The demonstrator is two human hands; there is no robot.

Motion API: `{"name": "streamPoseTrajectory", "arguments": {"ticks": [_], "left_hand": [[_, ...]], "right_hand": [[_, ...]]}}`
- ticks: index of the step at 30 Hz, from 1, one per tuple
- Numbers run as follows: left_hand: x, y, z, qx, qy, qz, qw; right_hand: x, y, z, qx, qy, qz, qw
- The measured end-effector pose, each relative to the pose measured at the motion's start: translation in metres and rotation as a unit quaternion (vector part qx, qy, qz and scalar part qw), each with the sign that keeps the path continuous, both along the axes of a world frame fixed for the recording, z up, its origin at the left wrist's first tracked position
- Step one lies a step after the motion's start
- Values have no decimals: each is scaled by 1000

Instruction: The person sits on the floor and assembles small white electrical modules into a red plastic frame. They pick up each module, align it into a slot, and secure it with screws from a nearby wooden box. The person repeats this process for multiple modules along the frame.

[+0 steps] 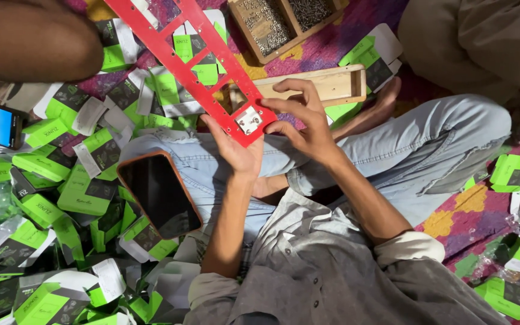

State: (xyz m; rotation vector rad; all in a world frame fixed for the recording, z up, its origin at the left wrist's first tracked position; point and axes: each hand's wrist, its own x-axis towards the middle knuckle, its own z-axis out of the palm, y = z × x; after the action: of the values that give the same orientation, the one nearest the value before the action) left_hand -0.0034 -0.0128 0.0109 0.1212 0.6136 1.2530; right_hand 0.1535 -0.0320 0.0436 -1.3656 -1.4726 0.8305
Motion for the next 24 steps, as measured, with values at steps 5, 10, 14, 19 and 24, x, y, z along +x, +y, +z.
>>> {"name": "streamPoseTrajectory", "arguments": {"ticks": [5,10,14,19,24], "left_hand": [[-1,2,0,31,-14,-10,999],[-2,1,-1,28,-13,-11,999],[-1,1,1,16,-12,-8,1000],[-2,3,0,4,-21,-17,1000],[-2,2,-2,-2,-18,-14,1000]], "right_hand": [[0,2,0,37,-16,-6,999],[1,1,-1,27,-2,14,1000],[1,1,-3,27,-20,15,999],[3,1,-5,37,-8,26,999],[2,1,-2,22,-16,30,999]]}}
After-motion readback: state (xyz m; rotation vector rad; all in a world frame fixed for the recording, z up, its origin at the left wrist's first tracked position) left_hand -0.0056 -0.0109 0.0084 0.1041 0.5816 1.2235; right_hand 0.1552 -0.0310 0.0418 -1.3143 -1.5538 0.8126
